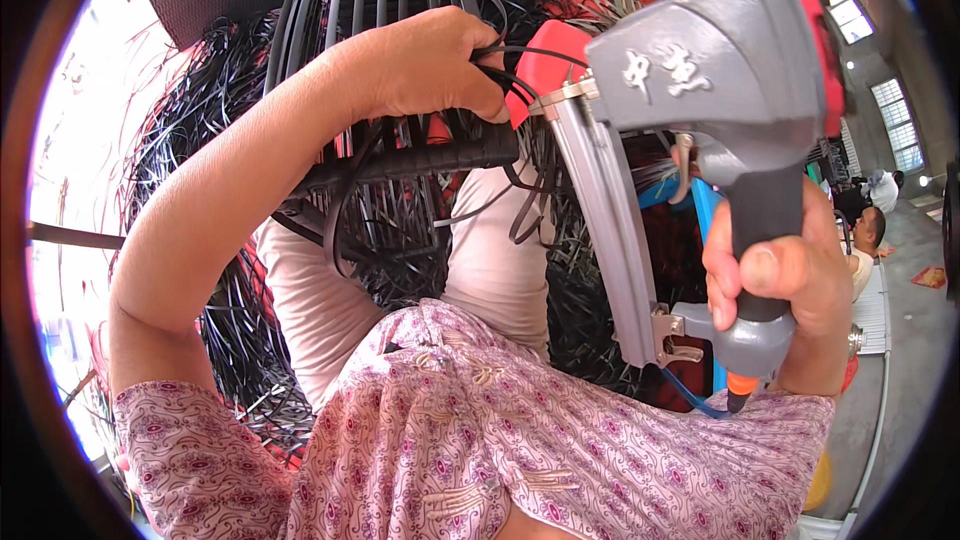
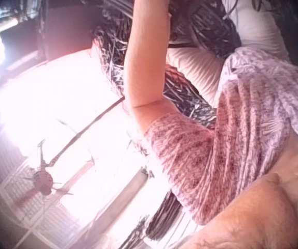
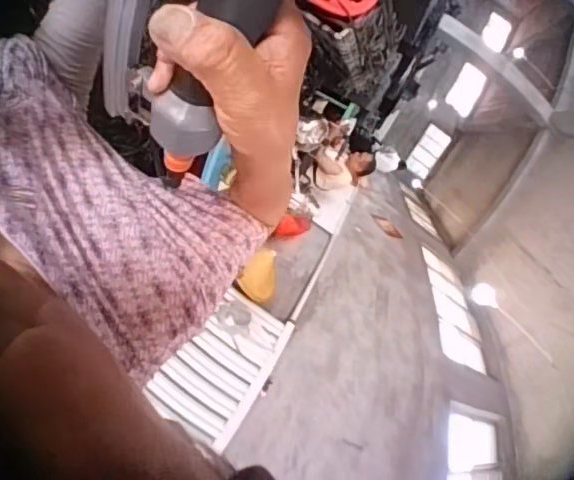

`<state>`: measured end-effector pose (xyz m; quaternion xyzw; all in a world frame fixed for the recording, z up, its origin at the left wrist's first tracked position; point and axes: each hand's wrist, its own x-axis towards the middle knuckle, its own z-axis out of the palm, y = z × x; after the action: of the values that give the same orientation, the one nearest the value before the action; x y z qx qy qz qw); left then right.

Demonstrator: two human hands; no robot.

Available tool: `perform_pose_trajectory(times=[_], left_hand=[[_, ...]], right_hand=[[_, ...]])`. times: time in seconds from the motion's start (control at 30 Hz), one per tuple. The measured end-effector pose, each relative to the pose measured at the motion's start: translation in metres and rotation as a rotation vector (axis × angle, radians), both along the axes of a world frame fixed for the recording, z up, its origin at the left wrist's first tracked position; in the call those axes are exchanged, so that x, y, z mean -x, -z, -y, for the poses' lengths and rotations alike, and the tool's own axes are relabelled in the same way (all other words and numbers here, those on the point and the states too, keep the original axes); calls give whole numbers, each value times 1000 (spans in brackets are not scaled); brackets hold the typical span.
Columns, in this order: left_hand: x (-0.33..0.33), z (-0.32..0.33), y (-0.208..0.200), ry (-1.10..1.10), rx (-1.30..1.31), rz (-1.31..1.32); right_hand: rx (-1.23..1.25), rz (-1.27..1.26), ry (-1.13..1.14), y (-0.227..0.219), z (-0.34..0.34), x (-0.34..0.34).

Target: The person weaves black plastic strips through a furniture frame by hand, uses shears to cut the ends, and secures the strips with a pneumatic stapler.

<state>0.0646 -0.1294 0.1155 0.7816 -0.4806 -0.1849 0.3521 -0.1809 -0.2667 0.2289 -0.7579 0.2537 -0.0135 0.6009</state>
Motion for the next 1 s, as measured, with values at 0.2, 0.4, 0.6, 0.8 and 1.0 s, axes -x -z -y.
perform_pose_trajectory(times=[0.2,0.4,0.6,0.8,1.0], left_hand=[[0,6,-3,1,-65,-28],[-1,3,-5,0,-35,-20],[-3,6,2,13,-4,-31],[-3,7,2,13,-48,-47],[-3,11,0,33,-67,-43]], right_hand=[[19,-70,-43,-2,0,-14],[-54,-87,-115,2,3,-24],[-69,-105,-130,3,5,-27],[-41,-111,-136,3,4,-28],[1,-139,-139,-3,2,-30]])
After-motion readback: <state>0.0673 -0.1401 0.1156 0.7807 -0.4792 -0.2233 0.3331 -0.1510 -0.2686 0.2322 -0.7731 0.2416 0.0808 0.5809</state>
